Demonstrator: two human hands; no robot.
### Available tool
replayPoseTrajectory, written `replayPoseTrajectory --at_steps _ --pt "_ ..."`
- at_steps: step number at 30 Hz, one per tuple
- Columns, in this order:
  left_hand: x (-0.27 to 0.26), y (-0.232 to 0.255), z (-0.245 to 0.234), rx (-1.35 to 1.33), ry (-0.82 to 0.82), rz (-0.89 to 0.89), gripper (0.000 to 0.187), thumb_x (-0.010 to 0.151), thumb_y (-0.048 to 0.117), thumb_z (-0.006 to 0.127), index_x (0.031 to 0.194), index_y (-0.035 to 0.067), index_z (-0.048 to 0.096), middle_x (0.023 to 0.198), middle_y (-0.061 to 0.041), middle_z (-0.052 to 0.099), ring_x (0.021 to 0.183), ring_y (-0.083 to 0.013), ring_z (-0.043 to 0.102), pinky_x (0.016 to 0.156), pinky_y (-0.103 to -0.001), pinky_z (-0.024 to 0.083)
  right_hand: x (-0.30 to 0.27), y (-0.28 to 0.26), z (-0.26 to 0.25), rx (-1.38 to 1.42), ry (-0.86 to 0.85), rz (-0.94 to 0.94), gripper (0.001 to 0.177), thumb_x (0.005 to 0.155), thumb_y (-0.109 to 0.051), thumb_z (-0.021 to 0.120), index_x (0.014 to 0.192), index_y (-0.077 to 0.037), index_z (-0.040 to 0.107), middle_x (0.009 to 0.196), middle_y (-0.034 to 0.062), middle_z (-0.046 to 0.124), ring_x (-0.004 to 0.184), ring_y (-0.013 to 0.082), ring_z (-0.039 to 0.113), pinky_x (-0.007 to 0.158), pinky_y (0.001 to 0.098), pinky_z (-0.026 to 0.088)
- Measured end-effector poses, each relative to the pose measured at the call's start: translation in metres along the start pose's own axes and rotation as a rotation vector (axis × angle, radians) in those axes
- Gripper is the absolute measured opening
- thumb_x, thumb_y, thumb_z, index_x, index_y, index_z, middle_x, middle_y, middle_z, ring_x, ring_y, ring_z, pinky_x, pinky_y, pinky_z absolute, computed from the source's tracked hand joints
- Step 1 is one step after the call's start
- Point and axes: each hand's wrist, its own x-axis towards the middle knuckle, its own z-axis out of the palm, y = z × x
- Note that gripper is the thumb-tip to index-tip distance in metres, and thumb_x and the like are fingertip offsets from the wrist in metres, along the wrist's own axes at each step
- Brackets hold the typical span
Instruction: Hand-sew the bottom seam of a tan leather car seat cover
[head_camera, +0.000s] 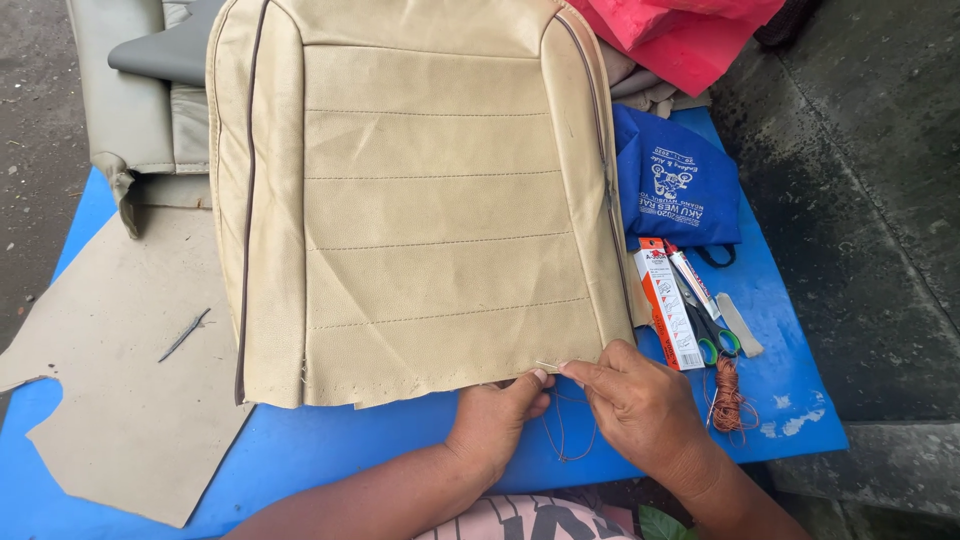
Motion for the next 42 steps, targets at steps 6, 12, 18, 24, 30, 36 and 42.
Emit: replayPoseTrajectory --at_steps 6,12,18,24,30,36,42 --pt "0.004 -0.003 0.001 -0.015 -0.001 0.011 0.02 0.088 0.016 0.075 0.099 0.001 0.081 0.092 -0.012 0.081 0.073 -0.0192 0.072 0.073 -0.029 0.063 0.004 0.0 0.001 0.015 0.003 -0.012 0.028 0.088 -0.002 0.07 0.105 -0.021 0.08 0.073 -0.0028 0.053 0.061 0.0164 0.06 0.049 0.0342 0.049" --pt "0.007 -0.009 0.001 -0.021 -0.032 0.048 0.015 0.09 0.014 0.073 0.099 0.004 0.08 0.088 -0.01 0.08 0.073 -0.0149 0.07 0.068 -0.025 0.061 0.004 -0.001 0.02 0.017 0.039 -0.061 0.023 0.092 -0.006 0.069 0.107 -0.021 0.078 0.074 -0.0002 0.049 0.059 0.021 0.057 0.053 0.0367 0.049" --pt "-0.002 0.005 -0.002 -0.093 -0.026 0.03 0.01 0.088 0.01 0.074 0.092 0.002 0.079 0.086 -0.009 0.078 0.069 -0.0136 0.066 0.066 -0.024 0.058 0.016 -0.004 0.013 0.04 0.022 -0.054 0.018 0.092 -0.013 0.072 0.109 -0.017 0.073 0.091 -0.0023 0.067 0.072 0.0198 0.069 0.06 0.0348 0.057" --pt "-0.005 0.009 -0.01 -0.285 -0.005 -0.104 0.041 0.097 0.027 0.047 0.103 -0.007 0.07 0.092 -0.022 0.075 0.068 -0.0249 0.065 0.071 -0.038 0.059 0.021 -0.001 0.001 0.115 -0.091 0.023 0.019 0.089 -0.003 0.07 0.103 -0.014 0.077 0.084 0.0015 0.063 0.081 0.0204 0.065 0.07 0.0345 0.055" --pt "-0.001 0.002 -0.015 -0.409 0.044 -0.072 0.031 0.096 0.016 0.059 0.091 -0.012 0.069 0.085 -0.024 0.071 0.067 -0.0262 0.063 0.073 -0.042 0.062 0.022 0.006 0.009 0.184 -0.069 -0.002 0.019 0.089 -0.001 0.07 0.099 -0.015 0.078 0.082 0.0008 0.064 0.078 0.0192 0.066 0.067 0.0324 0.054" --pt "0.014 -0.013 -0.019 -0.464 -0.05 -0.044 0.029 0.098 0.019 0.06 0.092 -0.008 0.068 0.081 -0.02 0.07 0.064 -0.021 0.063 0.072 -0.04 0.061 0.021 0.011 0.016 0.226 -0.043 -0.013 0.021 0.087 0.0 0.07 0.098 -0.016 0.078 0.081 0.0005 0.063 0.074 0.0181 0.066 0.065 0.0323 0.052" --pt "0.023 -0.018 -0.025 -0.486 -0.132 -0.075 0.027 0.101 0.021 0.059 0.093 -0.004 0.067 0.083 -0.016 0.07 0.065 -0.0184 0.063 0.073 -0.037 0.06 0.028 0.008 0.025 0.274 0.031 -0.062 0.02 0.086 0.001 0.074 0.099 -0.013 0.079 0.081 0.0016 0.065 0.072 0.0164 0.068 0.062 0.0292 0.056"
